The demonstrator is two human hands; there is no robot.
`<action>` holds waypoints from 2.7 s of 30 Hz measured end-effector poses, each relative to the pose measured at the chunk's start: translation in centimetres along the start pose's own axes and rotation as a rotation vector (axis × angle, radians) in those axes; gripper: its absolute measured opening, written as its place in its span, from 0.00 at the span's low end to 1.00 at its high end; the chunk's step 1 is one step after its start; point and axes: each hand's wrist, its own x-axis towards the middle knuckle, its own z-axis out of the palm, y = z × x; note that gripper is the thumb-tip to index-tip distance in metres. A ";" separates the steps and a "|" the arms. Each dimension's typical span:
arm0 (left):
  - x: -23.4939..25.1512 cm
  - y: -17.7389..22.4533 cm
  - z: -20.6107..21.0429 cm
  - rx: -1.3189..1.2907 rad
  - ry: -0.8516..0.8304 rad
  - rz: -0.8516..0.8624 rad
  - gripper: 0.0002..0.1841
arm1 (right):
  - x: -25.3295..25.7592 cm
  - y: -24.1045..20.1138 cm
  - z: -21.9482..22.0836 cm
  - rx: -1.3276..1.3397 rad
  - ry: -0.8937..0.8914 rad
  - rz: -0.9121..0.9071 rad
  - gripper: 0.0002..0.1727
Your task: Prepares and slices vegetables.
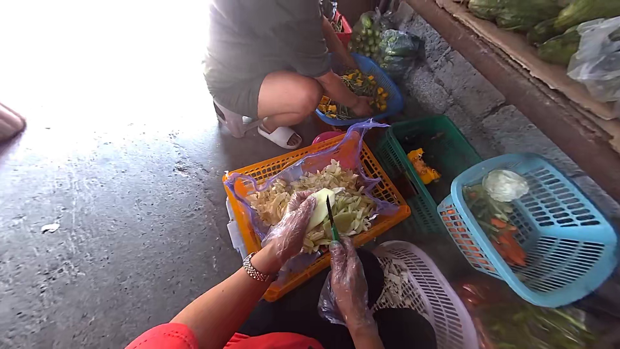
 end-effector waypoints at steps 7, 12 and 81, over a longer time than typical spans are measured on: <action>-0.8 0.5 -0.3 -0.027 0.020 -0.018 0.16 | 0.3 -0.2 1.5 -0.098 0.016 0.026 0.23; -0.5 0.5 -0.8 -0.082 0.051 -0.005 0.15 | -0.1 -0.5 1.6 -0.089 -0.030 -0.043 0.23; 0.8 -0.2 0.9 0.105 0.116 -0.038 0.16 | 0.3 0.3 1.4 -0.018 -0.075 0.038 0.22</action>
